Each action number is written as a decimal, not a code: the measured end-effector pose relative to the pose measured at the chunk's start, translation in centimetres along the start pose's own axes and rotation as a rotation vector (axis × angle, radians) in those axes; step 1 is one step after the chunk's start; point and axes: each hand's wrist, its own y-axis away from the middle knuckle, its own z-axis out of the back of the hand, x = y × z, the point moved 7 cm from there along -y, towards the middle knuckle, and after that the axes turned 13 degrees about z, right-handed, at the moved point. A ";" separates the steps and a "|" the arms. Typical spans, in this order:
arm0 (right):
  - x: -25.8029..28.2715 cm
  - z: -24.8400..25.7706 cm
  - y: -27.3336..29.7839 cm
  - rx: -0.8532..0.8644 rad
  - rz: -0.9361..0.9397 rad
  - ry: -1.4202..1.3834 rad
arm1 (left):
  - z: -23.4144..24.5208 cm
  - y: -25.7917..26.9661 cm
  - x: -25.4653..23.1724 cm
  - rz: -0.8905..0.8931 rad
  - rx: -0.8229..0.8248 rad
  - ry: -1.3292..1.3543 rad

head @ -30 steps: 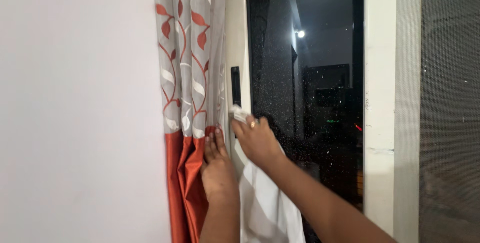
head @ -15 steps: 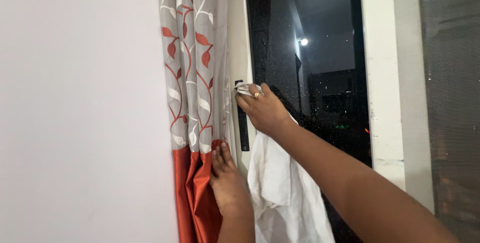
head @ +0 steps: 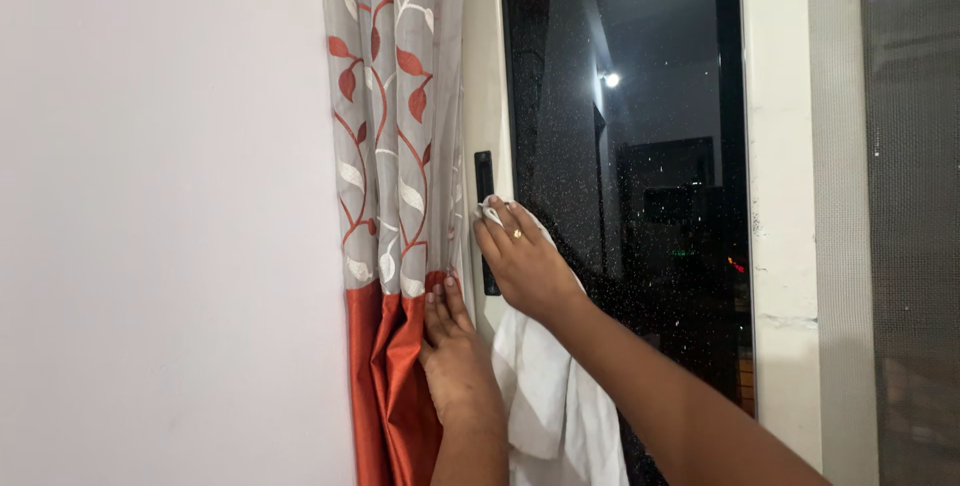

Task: The person wipes a window screen and frame using a white cloth. They move the cloth across the mesh and along the frame edges, occasionally adjusting the adjacent curtain to reach different areas.

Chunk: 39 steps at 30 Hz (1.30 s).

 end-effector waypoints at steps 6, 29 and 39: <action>-2.1 -0.8 -1.5 0.184 0.017 0.081 | -0.3 -0.1 -0.1 -0.004 0.030 0.007; 14.6 -3.8 14.1 0.216 0.416 -0.324 | -1.8 -1.0 0.6 0.013 -0.139 0.417; -3.1 -0.4 8.1 -0.170 -0.173 -0.055 | -1.4 -0.7 0.5 0.033 -0.175 0.431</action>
